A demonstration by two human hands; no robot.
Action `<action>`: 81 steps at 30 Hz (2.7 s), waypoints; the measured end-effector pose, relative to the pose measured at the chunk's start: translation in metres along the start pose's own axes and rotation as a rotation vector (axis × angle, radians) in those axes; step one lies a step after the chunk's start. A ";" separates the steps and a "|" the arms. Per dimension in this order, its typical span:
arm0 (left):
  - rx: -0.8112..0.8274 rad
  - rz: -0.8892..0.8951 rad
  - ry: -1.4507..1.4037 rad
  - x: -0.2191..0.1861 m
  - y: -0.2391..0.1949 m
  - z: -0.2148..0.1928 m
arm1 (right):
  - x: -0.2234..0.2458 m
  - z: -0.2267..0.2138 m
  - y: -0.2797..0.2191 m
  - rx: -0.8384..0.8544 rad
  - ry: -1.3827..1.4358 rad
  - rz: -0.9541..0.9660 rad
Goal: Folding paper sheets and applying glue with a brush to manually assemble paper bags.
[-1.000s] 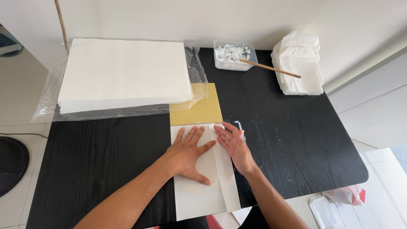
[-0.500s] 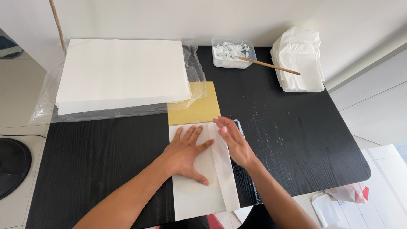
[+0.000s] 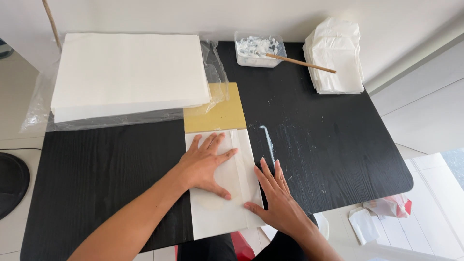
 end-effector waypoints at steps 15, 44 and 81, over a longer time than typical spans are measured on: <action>-0.442 0.232 0.024 0.024 0.024 0.031 | -0.002 0.017 -0.047 -0.068 -0.029 -0.241; -0.331 -0.089 -0.027 0.008 0.002 0.012 | 0.029 -0.035 0.091 -0.092 -0.293 -0.233; -0.256 -0.005 -0.272 0.013 -0.098 0.087 | -0.042 -0.019 -0.012 0.029 -0.133 -0.439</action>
Point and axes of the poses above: each hand's wrist, its own y-axis towards the middle knuckle, its own z-axis out of the palm, x = y × z, the point moved 1 cm from there along y, towards the middle knuckle, and after that the axes turned 1 degree about z, right-handed, at the moved point
